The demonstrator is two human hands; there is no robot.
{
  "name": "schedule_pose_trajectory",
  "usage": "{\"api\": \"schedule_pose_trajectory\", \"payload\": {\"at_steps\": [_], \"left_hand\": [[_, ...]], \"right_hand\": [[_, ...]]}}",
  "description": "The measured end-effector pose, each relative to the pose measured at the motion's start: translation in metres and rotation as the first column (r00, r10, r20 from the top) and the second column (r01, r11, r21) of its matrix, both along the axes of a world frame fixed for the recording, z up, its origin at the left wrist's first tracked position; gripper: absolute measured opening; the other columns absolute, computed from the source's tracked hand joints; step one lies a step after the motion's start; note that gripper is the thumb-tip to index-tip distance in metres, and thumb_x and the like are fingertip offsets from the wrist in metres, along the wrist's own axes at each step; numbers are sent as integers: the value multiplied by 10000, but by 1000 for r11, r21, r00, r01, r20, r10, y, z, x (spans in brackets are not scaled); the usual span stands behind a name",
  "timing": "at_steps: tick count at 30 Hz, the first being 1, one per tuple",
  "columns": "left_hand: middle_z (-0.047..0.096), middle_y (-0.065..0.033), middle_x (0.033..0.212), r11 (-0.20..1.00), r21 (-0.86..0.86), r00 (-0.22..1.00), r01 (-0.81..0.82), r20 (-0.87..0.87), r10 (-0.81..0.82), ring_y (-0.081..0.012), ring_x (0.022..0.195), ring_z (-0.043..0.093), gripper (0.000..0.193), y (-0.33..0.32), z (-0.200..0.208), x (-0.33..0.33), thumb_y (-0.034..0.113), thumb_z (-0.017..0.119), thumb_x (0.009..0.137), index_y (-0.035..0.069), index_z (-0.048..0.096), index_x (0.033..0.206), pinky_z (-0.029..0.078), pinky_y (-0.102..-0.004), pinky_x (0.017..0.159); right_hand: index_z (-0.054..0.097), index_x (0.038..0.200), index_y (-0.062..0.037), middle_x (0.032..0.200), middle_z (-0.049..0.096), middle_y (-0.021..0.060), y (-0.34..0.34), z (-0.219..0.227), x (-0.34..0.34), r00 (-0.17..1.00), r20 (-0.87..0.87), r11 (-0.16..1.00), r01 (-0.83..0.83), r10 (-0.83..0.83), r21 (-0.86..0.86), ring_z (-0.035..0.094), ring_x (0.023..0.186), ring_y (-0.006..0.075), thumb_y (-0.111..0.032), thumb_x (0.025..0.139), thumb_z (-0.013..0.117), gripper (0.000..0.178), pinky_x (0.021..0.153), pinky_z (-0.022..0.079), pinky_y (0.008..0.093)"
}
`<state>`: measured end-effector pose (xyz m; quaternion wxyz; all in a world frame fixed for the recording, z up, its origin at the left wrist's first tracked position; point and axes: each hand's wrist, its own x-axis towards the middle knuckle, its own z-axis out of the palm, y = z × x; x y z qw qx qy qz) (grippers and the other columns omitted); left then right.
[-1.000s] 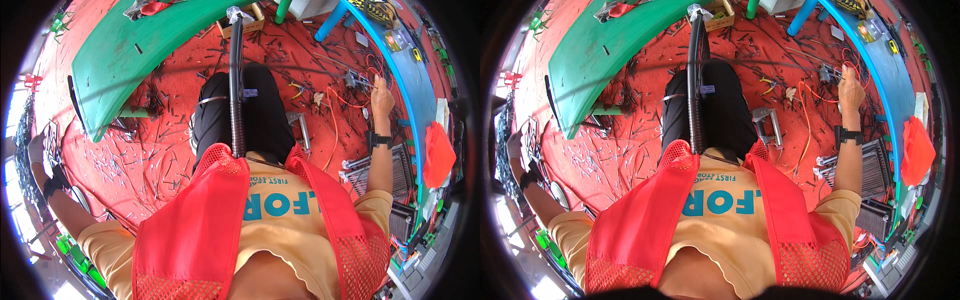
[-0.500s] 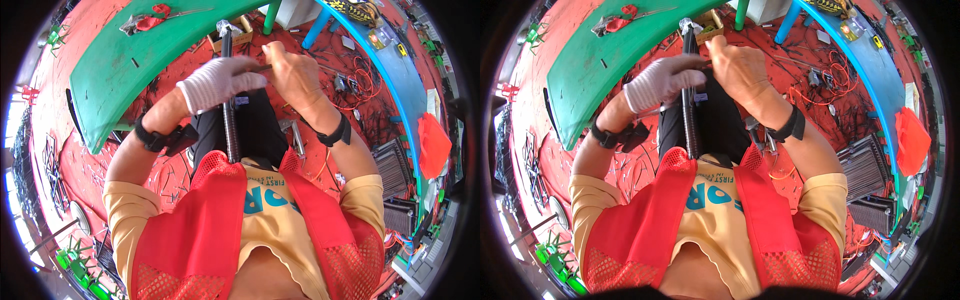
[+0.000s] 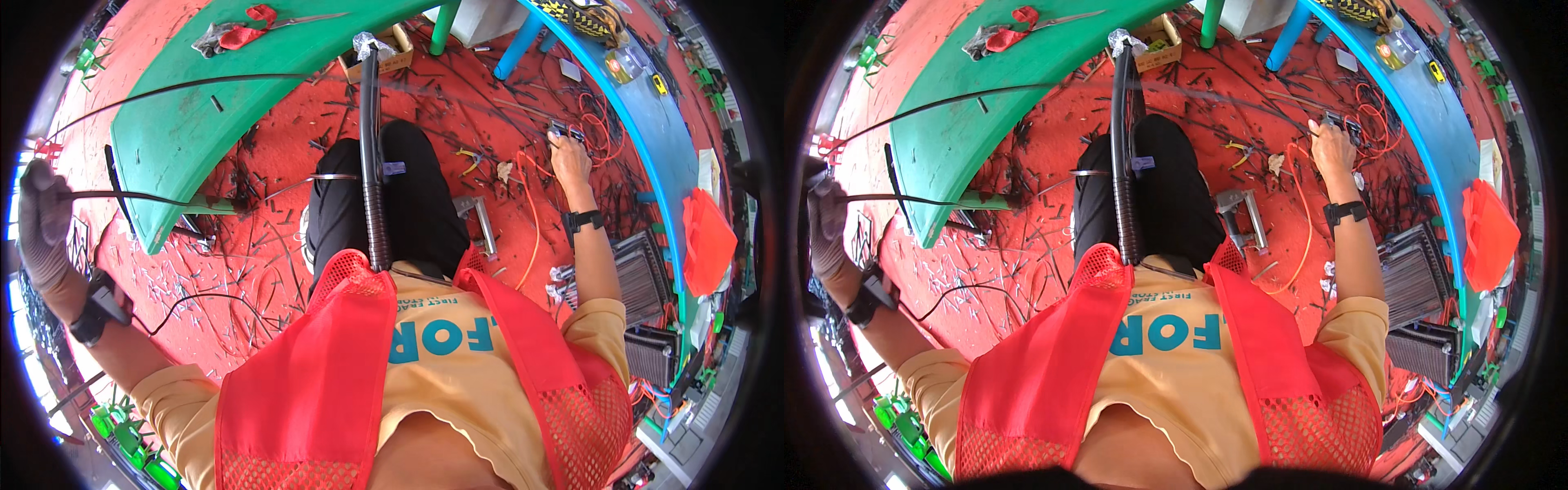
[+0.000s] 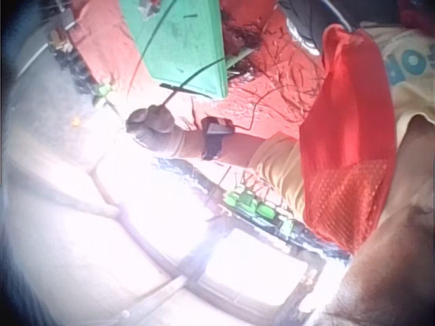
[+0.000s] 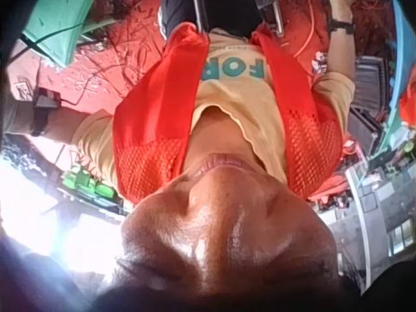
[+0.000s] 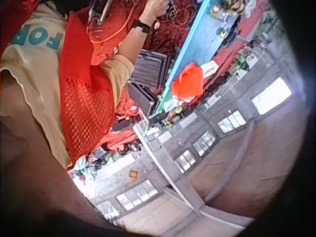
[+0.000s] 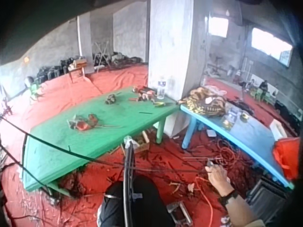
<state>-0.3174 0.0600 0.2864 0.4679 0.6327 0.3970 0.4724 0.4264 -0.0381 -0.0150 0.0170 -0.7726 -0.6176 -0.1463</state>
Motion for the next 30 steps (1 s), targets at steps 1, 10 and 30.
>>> {"api": "schedule_pose_trajectory", "payload": {"at_steps": [1, 10, 30], "left_hand": [[393, 32, 617, 999, -42, 1000, 14, 16, -13, -17, 498, 330, 395, -3, 7, -26, 389, 482, 981, 6, 529, 1066, 249, -143, 520], [540, -6, 780, 835, 187, 800, -517, -241, 549, -40, 512, 376, 350, -42, 30, -156, 309, 510, 947, 46, 540, 1176, 307, -179, 515], [664, -31, 845, 915, -84, 848, -394, -418, 326, -91, 649, 617, 272, 69, -215, 182, 229, 605, 893, 64, 676, 1098, 493, -236, 596]], "right_hand": [[624, 843, -27, 865, 646, 165, -4, -5, 9, 999, -6, 999, 51, -51, -18, 639, 873, 366, -426, 976, 425, 465, 695, 533, 486], [645, 913, -56, 800, 658, 233, -34, -27, 71, 938, -228, 964, 266, -261, -12, 637, 781, 425, -441, 967, 431, 444, 672, 484, 518], [591, 1101, 21, 880, 688, 146, -21, 47, -184, -556, -831, 992, -112, -22, 48, 690, 690, 200, -199, 964, 555, 262, 602, 579, 297]]}}
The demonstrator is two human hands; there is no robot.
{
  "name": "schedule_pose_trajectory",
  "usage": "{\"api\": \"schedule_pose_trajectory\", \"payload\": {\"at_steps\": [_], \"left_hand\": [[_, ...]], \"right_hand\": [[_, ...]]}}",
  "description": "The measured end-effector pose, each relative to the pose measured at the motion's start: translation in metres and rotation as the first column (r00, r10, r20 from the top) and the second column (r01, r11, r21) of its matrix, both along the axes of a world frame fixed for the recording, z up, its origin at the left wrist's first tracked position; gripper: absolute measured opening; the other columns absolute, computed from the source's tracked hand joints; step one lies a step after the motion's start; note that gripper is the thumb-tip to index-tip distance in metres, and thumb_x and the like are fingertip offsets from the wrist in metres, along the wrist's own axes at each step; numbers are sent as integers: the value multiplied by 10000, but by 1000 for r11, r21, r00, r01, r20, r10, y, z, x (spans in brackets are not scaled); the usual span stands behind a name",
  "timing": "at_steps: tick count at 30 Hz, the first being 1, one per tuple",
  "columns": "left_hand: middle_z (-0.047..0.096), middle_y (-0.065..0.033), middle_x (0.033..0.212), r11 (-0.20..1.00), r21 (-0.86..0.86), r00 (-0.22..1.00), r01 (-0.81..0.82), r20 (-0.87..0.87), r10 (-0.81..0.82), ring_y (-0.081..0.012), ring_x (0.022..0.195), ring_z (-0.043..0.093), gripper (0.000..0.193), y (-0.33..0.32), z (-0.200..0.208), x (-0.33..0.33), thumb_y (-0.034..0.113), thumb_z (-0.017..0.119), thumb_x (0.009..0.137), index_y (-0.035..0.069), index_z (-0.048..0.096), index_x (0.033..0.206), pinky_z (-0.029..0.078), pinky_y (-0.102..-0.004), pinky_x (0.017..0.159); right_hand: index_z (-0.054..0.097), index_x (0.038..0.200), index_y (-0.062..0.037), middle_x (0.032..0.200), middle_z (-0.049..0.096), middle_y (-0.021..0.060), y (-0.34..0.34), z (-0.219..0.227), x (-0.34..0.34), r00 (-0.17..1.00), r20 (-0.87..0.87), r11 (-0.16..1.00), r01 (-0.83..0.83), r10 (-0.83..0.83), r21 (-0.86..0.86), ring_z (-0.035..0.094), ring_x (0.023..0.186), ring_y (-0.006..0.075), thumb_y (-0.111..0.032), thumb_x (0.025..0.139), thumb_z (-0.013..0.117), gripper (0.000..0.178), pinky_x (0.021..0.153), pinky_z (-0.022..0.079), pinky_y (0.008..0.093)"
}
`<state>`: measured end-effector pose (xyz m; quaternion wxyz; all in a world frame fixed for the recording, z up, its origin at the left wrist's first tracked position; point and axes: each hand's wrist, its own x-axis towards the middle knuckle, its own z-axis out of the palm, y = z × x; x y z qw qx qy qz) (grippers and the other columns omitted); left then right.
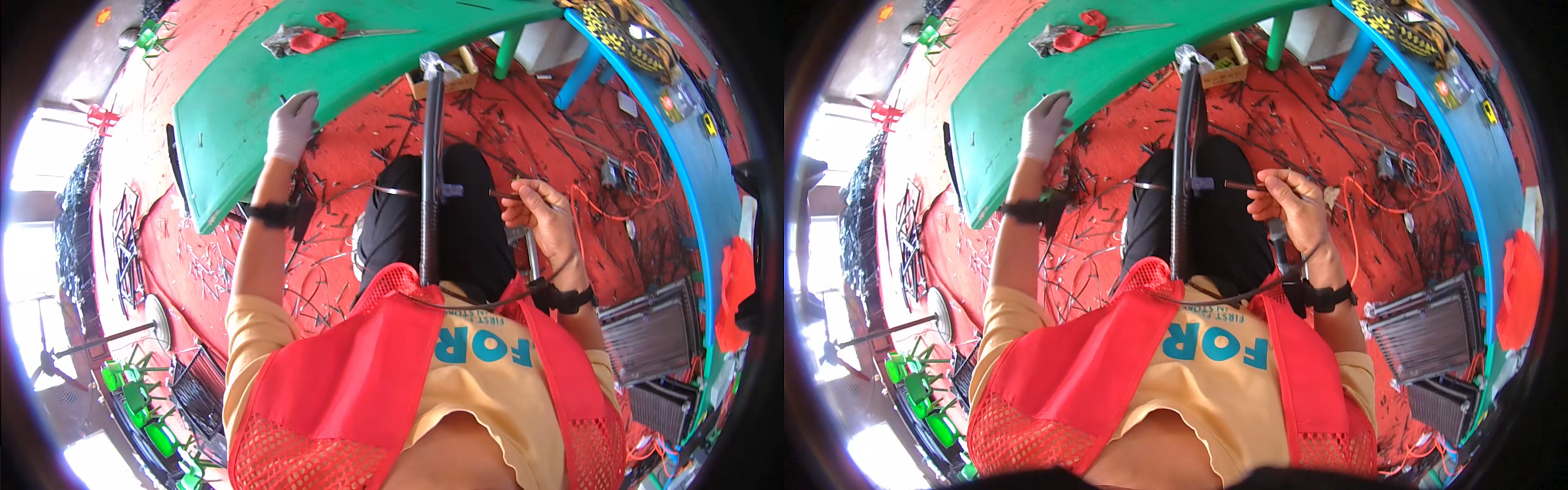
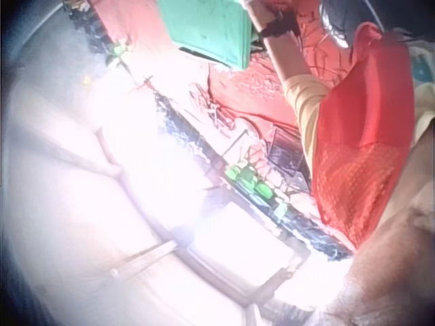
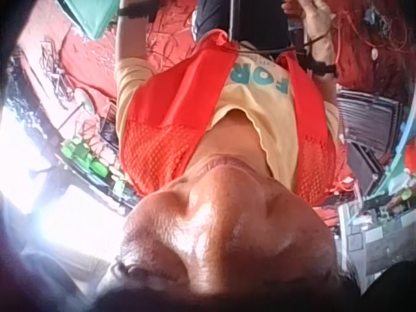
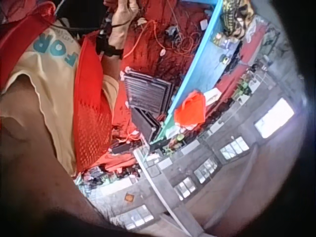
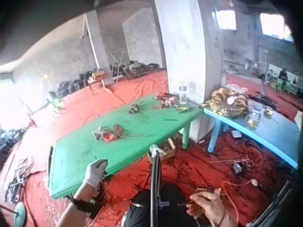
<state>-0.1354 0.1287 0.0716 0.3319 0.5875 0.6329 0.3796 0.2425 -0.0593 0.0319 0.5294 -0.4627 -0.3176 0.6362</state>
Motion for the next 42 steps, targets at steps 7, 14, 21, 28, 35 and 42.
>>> {"api": "schedule_pose_trajectory", "payload": {"at_steps": [7, 14, 21, 28, 35, 42], "left_hand": [[561, -52, 1292, 795, 490, 836, 358, -547, -39, -289, 1131, 566, 344, 152, -52, 35, 237, 539, 897, 173, 585, 1232, 473, -413, 921], [510, -55, 1354, 914, -118, 349, 388, -899, -264, -318, 1214, 497, 351, 246, -51, 69, 333, 561, 877, 275, 600, 1222, 446, -431, 979], [655, -152, 1103, 907, -236, 353, 348, -863, -360, -336, 1043, 614, 354, 239, -47, 56, 335, 580, 831, 147, 639, 1125, 487, -421, 892], [646, -156, 810, 880, 171, 669, 444, -716, -198, -333, 730, 634, 211, 127, -18, 70, 239, 631, 836, 47, 543, 838, 500, -407, 670], [651, -87, 928, 605, -28, 530, 796, -453, -718, -182, 765, 647, 475, -42, 35, 59, 60, 628, 866, 111, 527, 1327, 522, -293, 696], [555, -58, 791, 505, -371, 75, 779, -745, -663, -245, 688, 602, 379, -79, 62, 58, 142, 604, 879, 168, 578, 1256, 476, -339, 591]], "right_hand": [[604, 1081, 26, 826, 681, 135, 11, -14, -9, 1000, 15, 991, 29, -27, -131, 686, 681, 196, -197, 960, 562, 257, 599, 571, 281], [612, 1070, 34, 792, 671, 118, -5, -32, -13, 992, -60, 984, 98, -108, -151, 662, 630, 174, -201, 959, 569, 263, 575, 558, 263], [614, 1064, 31, 779, 667, 119, -13, -39, -20, 987, -23, 956, 148, -159, -253, 661, 618, 163, -221, 955, 576, 277, 561, 555, 252], [616, 1049, 16, 762, 666, 92, -28, -31, -22, 987, 18, 980, 159, -158, -118, 660, 629, 127, -167, 962, 561, 209, 552, 539, 222], [628, 1045, -12, 701, 636, 53, -39, -31, -25, 985, 79, 969, 164, -152, -183, 572, 539, 72, -200, 965, 561, 215, 498, 466, 195], [629, 1035, -19, 700, 628, 42, -42, -24, -39, 993, 98, 987, 72, -58, -145, 562, 541, 63, -197, 968, 554, 204, 496, 457, 188]]}}
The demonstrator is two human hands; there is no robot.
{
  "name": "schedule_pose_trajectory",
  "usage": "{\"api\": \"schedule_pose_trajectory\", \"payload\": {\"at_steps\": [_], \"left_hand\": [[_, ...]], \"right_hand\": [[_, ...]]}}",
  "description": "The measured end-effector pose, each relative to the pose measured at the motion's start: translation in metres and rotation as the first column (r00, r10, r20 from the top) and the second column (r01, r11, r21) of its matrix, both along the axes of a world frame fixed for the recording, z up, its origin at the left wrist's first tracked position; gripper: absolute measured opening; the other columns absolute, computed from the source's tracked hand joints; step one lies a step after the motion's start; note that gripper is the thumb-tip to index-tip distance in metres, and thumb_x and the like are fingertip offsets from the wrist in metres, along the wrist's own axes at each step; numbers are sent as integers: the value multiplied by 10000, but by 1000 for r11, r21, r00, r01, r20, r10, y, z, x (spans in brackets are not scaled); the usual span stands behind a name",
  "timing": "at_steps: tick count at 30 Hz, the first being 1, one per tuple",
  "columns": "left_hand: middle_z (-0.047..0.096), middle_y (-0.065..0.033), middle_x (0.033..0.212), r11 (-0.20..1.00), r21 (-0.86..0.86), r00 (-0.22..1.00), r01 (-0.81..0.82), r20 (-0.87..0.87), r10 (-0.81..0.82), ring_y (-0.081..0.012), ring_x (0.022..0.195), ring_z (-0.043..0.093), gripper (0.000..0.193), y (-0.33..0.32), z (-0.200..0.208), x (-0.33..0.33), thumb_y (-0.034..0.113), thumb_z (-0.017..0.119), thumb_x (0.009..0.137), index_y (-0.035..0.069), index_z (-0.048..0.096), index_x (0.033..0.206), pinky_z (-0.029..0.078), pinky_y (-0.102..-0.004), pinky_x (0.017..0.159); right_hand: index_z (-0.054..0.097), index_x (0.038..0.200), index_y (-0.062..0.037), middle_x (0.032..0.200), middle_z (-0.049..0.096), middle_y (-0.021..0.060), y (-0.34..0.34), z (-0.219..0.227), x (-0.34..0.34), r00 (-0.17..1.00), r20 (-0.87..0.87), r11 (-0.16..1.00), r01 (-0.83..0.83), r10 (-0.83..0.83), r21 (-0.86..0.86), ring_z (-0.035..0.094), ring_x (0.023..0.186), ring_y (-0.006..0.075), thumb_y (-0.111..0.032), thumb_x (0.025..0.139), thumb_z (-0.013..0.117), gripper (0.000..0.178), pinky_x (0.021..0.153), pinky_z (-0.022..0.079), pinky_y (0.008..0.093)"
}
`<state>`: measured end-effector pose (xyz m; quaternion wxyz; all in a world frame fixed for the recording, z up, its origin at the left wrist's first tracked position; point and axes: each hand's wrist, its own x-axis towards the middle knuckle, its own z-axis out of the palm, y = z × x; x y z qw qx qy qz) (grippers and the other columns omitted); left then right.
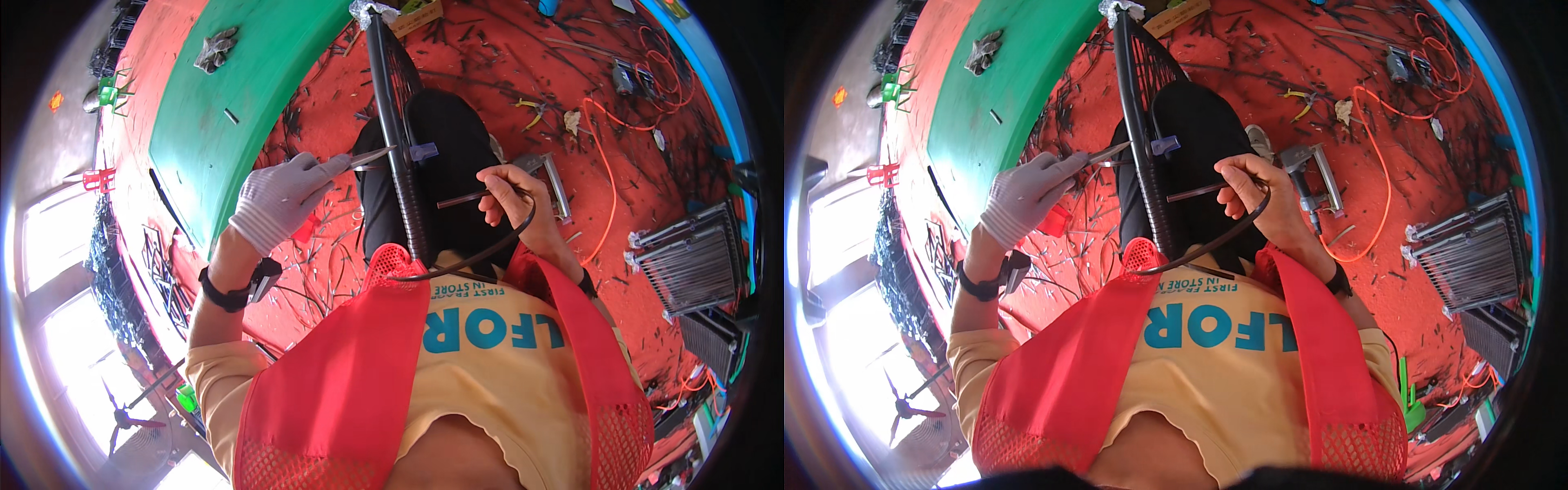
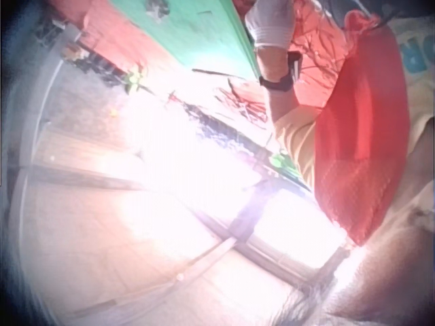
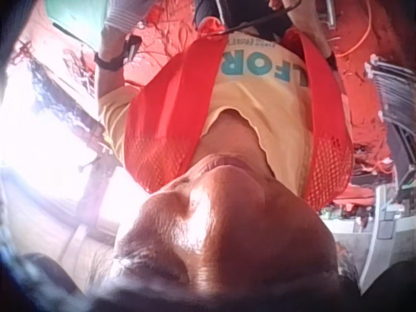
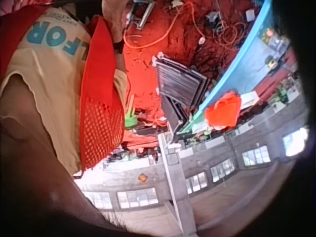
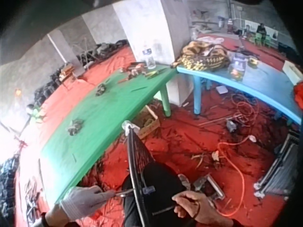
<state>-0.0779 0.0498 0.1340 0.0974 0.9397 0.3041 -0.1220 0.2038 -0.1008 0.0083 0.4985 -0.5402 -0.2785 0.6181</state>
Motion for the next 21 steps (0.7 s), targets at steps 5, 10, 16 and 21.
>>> {"api": "schedule_pose_trajectory", "payload": {"at_steps": [5, 10, 16, 21], "left_hand": [[519, -68, 782, 994, 92, 992, 57, -115, -46, -257, 611, 582, 312, -4, -17, 4, 186, 585, 892, 238, 601, 1199, 448, -388, 521], [516, -75, 793, 988, 112, 966, 104, -248, -73, -264, 614, 594, 330, -8, -16, 12, 187, 571, 898, 274, 574, 1216, 460, -397, 523], [539, -88, 800, 976, 118, 922, 184, -366, -129, -262, 651, 628, 326, -11, 1, 34, 178, 523, 911, 248, 558, 1228, 485, -399, 535], [582, -88, 831, 965, 129, 865, 228, -481, -140, -247, 685, 653, 338, -15, 10, 57, 154, 508, 899, 192, 566, 1229, 514, -383, 563]], "right_hand": [[642, 1024, -31, 692, 623, 37, -1, 5, 1, 1000, 20, 1000, 10, -10, 4, 556, 536, 58, -209, 956, 577, 202, 496, 454, 184], [642, 1024, -29, 700, 618, 31, -1, 7, 4, 999, 31, 999, 38, -38, -9, 550, 543, 51, -213, 959, 573, 207, 500, 454, 181], [644, 1025, -34, 700, 617, 26, -1, 11, 2, 998, 63, 999, 30, -31, 18, 548, 545, 43, -203, 960, 571, 195, 502, 455, 176], [623, 1057, -28, 714, 618, 26, -3, 15, 5, 995, 102, 1000, 11, -14, 24, 545, 572, 44, -186, 980, 536, 195, 535, 460, 176]]}}
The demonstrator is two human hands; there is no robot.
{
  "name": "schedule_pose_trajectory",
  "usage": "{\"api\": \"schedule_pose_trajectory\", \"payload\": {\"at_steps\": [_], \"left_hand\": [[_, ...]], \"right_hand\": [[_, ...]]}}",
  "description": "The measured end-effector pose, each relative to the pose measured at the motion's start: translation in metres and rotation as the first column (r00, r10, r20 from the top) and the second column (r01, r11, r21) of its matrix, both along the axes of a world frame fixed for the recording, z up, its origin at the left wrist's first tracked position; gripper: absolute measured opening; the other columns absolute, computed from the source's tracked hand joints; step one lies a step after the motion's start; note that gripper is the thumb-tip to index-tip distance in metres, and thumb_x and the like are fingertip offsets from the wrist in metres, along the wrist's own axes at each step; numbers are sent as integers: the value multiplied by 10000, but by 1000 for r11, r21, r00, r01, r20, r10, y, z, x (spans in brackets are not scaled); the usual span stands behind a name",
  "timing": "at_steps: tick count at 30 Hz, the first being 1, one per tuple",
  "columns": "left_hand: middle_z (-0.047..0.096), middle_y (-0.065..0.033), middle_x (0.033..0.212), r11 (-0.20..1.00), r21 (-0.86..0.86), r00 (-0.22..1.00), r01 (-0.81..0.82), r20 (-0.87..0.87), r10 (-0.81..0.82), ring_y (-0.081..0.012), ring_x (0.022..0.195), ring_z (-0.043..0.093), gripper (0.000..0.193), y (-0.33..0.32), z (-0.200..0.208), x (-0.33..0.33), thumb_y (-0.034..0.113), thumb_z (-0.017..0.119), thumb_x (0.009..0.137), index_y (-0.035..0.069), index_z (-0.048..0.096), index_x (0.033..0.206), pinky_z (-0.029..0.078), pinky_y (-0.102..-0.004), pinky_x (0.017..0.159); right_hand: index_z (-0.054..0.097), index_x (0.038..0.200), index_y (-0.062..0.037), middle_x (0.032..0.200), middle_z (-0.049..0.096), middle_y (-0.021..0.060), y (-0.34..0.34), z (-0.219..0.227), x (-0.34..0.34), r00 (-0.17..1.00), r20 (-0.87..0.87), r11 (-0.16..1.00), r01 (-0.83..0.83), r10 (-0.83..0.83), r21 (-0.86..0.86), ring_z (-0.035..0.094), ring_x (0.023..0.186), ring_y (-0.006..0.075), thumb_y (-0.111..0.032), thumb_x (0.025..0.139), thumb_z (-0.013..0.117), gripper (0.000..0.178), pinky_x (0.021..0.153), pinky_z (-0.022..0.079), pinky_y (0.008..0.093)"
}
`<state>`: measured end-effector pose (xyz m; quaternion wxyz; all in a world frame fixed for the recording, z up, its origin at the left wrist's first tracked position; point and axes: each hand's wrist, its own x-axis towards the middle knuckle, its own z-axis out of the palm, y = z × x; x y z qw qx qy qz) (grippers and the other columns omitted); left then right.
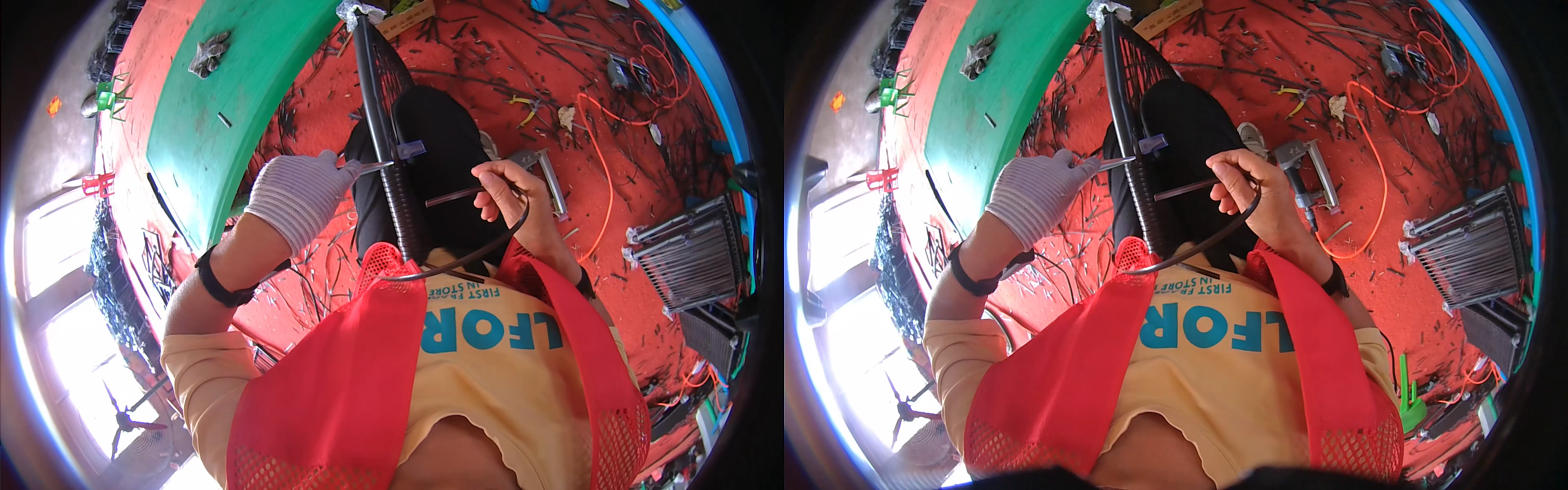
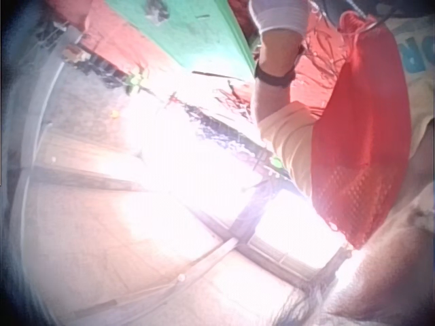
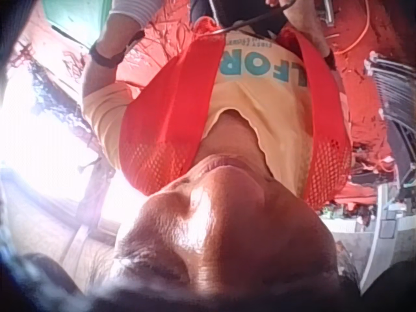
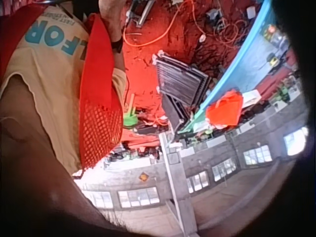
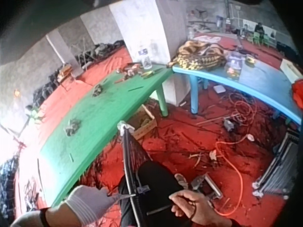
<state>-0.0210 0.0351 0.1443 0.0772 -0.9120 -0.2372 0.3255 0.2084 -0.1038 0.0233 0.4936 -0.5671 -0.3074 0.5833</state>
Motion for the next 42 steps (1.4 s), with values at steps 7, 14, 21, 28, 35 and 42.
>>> {"api": "schedule_pose_trajectory", "payload": {"at_steps": [7, 14, 21, 28, 35, 42], "left_hand": [[618, -120, 838, 1000, -4, 1000, 23, -9, -23, -292, 686, 669, 159, -4, 1, 22, 144, 540, 881, 114, 632, 1007, 530, -401, 541], [583, -72, 819, 999, 33, 999, -12, 43, 10, -239, 668, 653, 340, -7, -14, 5, 158, 516, 897, 221, 573, 1226, 517, -389, 546], [556, -42, 795, 999, 41, 972, -3, 233, -7, -216, 634, 625, 378, -4, -39, -27, 148, 567, 865, 261, 578, 1226, 502, -372, 508], [546, -27, 781, 993, 120, 932, 13, 359, -55, -201, 635, 615, 377, -9, -45, -31, 137, 584, 839, 258, 602, 1196, 494, -344, 488], [563, -39, 822, 996, 87, 986, 21, 163, -35, -208, 663, 627, 344, -9, -37, -8, 160, 553, 862, 229, 604, 1196, 500, -358, 520], [580, -51, 859, 997, 35, 991, 62, 117, -66, -215, 670, 635, 325, -2, -29, 2, 176, 530, 887, 228, 597, 1201, 505, -364, 538]], "right_hand": [[629, 1050, -25, 717, 618, 26, -3, 0, 5, 1000, 20, 999, 17, -18, 40, 554, 579, 47, -177, 977, 542, 191, 537, 465, 176], [634, 1044, 1, 756, 627, 38, 5, -22, 2, 993, -117, 998, 19, -12, 53, 578, 606, 63, -169, 955, 579, 199, 560, 488, 187], [652, 1009, 1, 742, 622, 28, 20, -38, -15, 999, 33, 994, 21, -25, 112, 581, 624, 59, -168, 941, 596, 190, 556, 483, 190], [640, 1038, 5, 785, 640, 50, 26, -37, -23, 991, 123, 985, 25, -47, 173, 609, 656, 67, -127, 946, 582, 171, 591, 517, 194], [618, 981, 18, 710, 591, 27, 25, -35, -31, 979, 141, 964, 113, -149, 239, 557, 632, 46, -69, 930, 588, 105, 561, 496, 199], [587, 935, 13, 656, 522, -3, 26, -45, -34, 988, 83, 944, 101, -133, 314, 499, 593, 55, 13, 900, 577, 36, 536, 440, 216]]}}
